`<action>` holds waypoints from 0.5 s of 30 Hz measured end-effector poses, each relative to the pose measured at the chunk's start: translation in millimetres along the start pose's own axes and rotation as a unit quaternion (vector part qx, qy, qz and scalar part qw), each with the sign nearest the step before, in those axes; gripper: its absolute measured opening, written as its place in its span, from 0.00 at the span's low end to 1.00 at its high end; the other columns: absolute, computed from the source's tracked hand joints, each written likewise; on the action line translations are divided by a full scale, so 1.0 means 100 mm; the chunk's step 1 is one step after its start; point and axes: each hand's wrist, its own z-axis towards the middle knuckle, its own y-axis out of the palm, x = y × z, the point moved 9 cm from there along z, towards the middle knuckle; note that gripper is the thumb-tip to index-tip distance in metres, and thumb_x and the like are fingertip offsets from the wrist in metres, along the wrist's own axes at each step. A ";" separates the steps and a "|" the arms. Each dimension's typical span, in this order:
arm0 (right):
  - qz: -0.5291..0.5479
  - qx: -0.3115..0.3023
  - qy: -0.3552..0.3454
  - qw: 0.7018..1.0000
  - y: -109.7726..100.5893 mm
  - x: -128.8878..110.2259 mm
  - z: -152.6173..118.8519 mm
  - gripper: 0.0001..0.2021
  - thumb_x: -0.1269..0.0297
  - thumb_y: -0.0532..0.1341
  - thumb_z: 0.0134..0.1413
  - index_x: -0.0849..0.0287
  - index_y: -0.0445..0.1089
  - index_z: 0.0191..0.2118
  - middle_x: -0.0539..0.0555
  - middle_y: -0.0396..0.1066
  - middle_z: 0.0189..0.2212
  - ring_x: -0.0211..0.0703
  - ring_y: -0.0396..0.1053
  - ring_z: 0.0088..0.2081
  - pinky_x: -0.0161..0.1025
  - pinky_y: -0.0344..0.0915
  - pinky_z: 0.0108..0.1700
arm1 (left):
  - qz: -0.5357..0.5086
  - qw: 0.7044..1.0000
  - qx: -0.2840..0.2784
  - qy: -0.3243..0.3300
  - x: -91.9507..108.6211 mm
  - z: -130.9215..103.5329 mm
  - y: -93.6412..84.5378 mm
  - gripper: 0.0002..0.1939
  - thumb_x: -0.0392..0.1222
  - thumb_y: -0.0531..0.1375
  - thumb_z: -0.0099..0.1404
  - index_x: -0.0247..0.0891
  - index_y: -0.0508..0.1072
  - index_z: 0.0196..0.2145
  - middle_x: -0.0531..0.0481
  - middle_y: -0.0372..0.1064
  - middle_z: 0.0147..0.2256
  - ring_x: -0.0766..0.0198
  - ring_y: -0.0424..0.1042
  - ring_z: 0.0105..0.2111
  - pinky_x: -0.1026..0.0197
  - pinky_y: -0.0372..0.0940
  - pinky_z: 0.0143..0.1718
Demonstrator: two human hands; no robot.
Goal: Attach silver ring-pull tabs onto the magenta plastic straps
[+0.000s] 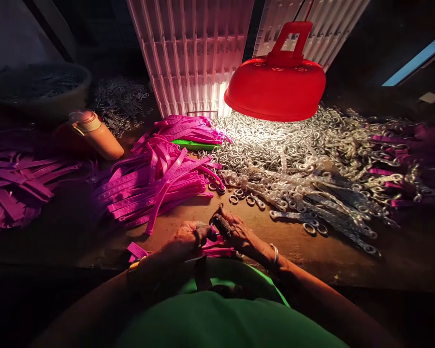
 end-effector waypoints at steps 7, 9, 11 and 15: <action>-0.037 -0.097 0.021 0.994 0.07 -0.40 -0.37 0.10 0.67 0.52 0.59 0.62 0.57 0.46 0.50 0.67 0.26 0.33 0.56 0.22 0.33 0.49 0.25 | 0.029 0.990 -0.131 -0.031 0.17 -0.17 0.07 0.23 0.55 0.62 0.55 0.37 0.56 0.18 0.61 0.43 0.14 0.75 0.40 0.16 0.64 0.35 0.17; -0.088 -0.096 0.048 0.990 0.10 -0.39 -0.48 0.12 0.69 0.54 0.55 0.61 0.56 0.45 0.50 0.67 0.26 0.33 0.56 0.22 0.34 0.45 0.25 | 0.053 0.986 -0.155 -0.018 0.12 -0.20 0.11 0.24 0.56 0.60 0.57 0.36 0.57 0.18 0.60 0.44 0.14 0.75 0.41 0.16 0.63 0.36 0.18; -0.119 -0.079 0.052 0.988 0.11 -0.40 -0.56 0.15 0.70 0.56 0.50 0.61 0.56 0.45 0.53 0.68 0.29 0.34 0.57 0.23 0.35 0.44 0.25 | 0.069 0.982 -0.172 -0.017 0.03 -0.24 0.15 0.23 0.56 0.59 0.59 0.35 0.59 0.19 0.58 0.48 0.16 0.74 0.44 0.17 0.64 0.37 0.18; -0.099 -0.023 0.030 0.994 0.07 -0.46 -0.60 0.18 0.70 0.53 0.53 0.63 0.53 0.51 0.54 0.69 0.29 0.36 0.58 0.22 0.36 0.45 0.25 | 0.012 0.980 -0.192 -0.039 -0.16 -0.35 0.23 0.24 0.57 0.58 0.60 0.34 0.61 0.21 0.57 0.48 0.17 0.74 0.46 0.17 0.64 0.39 0.18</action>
